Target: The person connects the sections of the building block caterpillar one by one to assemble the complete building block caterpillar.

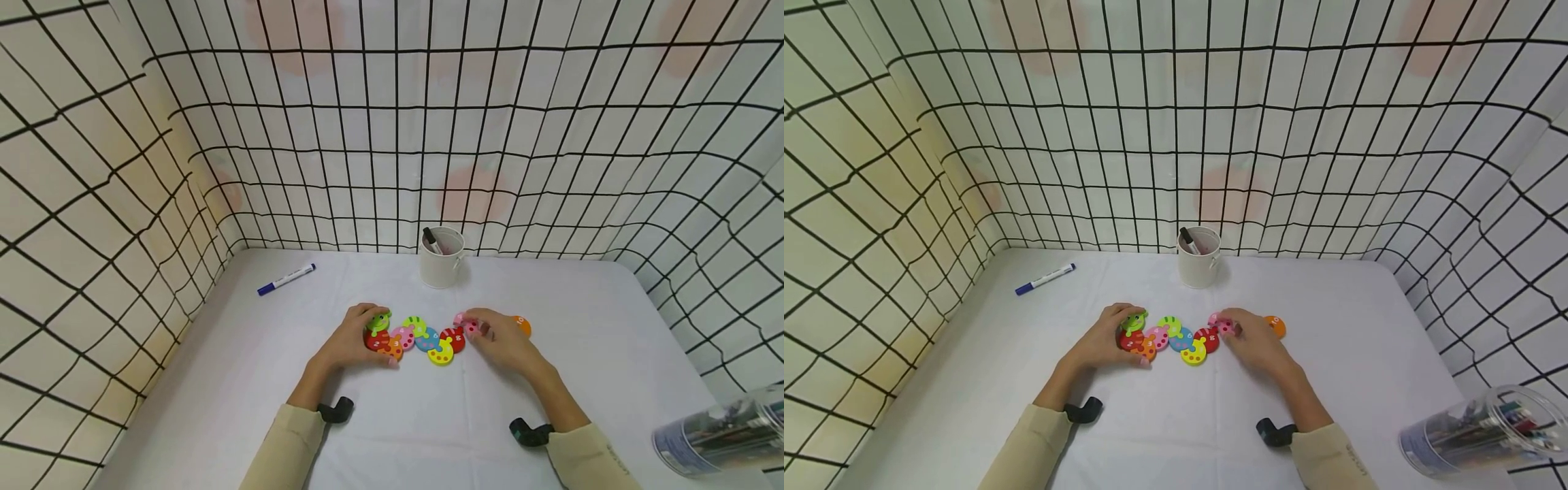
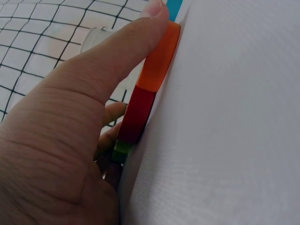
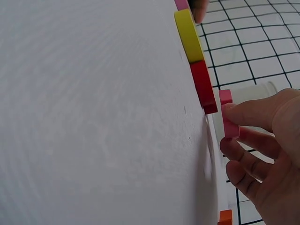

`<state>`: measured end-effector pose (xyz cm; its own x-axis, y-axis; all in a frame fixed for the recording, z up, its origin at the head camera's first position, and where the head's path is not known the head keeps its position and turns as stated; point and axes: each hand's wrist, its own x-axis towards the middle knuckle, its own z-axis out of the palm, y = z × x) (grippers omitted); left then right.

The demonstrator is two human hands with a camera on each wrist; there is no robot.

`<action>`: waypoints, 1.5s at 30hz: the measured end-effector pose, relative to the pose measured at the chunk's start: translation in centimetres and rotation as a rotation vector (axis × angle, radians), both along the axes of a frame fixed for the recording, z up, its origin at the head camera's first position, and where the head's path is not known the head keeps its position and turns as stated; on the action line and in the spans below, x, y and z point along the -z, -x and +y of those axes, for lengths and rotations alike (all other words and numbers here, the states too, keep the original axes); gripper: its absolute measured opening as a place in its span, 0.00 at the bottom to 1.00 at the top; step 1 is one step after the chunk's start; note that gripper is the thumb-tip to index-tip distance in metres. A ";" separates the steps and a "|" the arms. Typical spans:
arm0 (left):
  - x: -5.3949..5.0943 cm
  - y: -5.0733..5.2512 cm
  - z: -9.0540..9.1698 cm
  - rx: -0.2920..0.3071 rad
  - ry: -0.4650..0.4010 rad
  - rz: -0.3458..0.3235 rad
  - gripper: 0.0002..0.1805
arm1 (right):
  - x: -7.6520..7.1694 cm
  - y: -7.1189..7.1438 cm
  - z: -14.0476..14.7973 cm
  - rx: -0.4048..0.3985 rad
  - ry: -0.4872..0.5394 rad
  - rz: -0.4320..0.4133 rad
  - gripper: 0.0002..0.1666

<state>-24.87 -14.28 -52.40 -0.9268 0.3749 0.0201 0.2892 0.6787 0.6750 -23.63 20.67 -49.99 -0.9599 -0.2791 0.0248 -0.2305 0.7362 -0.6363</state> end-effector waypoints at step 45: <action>0.4 0.1 -0.4 0.045 0.024 0.039 0.58 | 0.4 -0.3 5.3 0.053 -0.004 0.112 0.22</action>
<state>-24.94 -14.69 -52.79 -0.9079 0.4166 0.0464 0.3453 0.6805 0.6463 -23.29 26.01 -50.37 -0.9646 -0.2285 0.1320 -0.2610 0.7520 -0.6053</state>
